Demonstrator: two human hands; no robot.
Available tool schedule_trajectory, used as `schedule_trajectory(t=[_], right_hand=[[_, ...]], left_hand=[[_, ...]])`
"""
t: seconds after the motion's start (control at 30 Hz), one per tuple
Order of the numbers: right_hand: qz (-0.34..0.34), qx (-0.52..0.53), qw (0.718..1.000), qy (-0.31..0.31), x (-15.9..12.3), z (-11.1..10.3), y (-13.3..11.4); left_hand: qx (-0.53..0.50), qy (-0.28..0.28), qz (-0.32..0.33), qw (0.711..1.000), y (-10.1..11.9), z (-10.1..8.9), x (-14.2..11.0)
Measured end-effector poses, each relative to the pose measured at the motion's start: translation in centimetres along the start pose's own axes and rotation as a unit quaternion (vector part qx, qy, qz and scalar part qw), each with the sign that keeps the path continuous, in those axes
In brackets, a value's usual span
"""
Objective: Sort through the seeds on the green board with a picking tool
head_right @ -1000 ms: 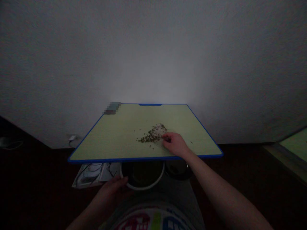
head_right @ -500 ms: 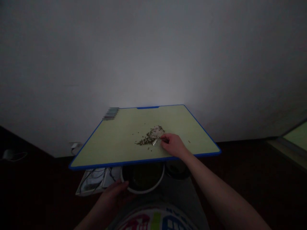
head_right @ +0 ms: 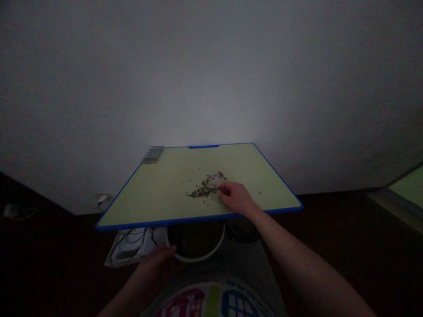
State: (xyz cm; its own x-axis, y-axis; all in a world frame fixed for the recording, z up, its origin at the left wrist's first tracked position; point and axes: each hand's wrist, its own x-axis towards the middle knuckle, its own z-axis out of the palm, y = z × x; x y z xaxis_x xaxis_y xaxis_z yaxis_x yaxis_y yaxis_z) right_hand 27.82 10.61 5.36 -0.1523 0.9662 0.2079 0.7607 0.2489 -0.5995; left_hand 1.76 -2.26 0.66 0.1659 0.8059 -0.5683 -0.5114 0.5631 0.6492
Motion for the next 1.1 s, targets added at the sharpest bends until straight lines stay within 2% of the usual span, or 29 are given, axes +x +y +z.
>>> schedule_trajectory(t=[0.4,0.83,1.1], right_hand=[[0.035,0.002,0.999,0.040,-0.08,0.12,0.47],[0.004,0.023,1.000,-0.006,0.00,-0.01,-0.16],[0.024,0.000,1.000,0.018,0.27,0.35,0.21]], left_hand=[[0.004,0.008,0.006,1.000,0.13,0.25,-0.25],[0.001,0.004,0.002,1.000,0.02,0.11,-0.05],[0.011,-0.023,0.003,1.000,0.22,0.01,-0.03]])
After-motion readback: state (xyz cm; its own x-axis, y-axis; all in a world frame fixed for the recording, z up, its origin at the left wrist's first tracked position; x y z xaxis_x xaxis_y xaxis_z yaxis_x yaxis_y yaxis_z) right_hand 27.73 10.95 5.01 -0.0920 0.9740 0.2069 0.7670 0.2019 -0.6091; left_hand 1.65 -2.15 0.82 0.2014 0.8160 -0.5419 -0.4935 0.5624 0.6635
